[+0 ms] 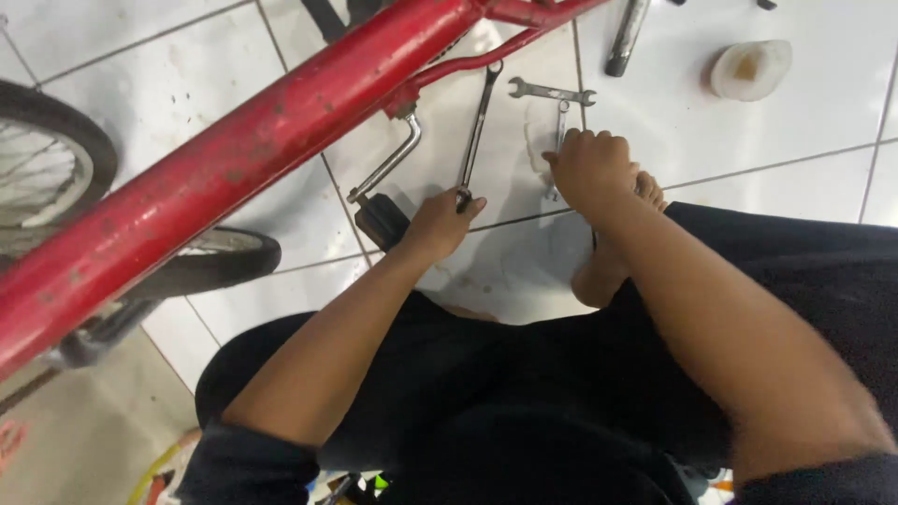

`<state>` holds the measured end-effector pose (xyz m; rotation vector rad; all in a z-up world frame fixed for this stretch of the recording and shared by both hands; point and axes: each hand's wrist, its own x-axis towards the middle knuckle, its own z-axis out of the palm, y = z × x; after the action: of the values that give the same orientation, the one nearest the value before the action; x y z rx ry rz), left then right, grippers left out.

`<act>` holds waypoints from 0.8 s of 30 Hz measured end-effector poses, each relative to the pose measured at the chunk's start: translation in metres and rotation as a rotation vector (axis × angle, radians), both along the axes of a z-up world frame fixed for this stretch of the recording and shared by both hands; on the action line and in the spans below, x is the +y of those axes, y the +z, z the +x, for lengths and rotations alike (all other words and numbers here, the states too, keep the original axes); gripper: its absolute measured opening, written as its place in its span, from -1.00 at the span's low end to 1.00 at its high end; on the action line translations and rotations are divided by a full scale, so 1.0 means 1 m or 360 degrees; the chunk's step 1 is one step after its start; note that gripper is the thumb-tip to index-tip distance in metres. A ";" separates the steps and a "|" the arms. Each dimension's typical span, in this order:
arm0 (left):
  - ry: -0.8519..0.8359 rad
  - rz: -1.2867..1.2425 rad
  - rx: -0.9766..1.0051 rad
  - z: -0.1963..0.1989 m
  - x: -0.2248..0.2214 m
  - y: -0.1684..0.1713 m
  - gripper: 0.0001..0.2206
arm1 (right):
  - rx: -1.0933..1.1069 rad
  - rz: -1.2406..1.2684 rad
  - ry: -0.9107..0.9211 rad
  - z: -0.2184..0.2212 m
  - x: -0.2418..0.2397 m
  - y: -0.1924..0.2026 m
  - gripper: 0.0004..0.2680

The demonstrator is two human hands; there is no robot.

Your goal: Tightening the bolts on a bicycle handlebar stem using a wrench.

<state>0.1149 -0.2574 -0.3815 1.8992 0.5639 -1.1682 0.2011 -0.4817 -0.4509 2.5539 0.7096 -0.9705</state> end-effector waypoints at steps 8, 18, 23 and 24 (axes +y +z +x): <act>-0.0106 -0.0050 -0.0175 0.013 -0.005 -0.024 -0.60 | 0.0070 -0.0132 -0.0307 -0.016 0.017 -0.064 -0.72; 0.0032 -0.0028 -0.0102 0.024 0.011 -0.047 -0.40 | 0.0227 0.0185 -0.0053 -0.008 0.049 0.016 -0.70; 0.0041 -0.0094 -0.0118 0.024 0.019 -0.037 -0.44 | 0.0249 0.1233 0.0095 -0.006 0.081 0.052 -0.64; 0.0056 -0.0078 -0.0133 0.019 0.020 -0.055 -0.44 | 0.0242 0.1246 0.0116 -0.008 0.086 0.058 -0.64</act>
<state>0.1341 -0.2369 -0.4365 1.8796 0.5162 -1.0659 0.1932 -0.3956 -0.3933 3.0731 1.4529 -1.0076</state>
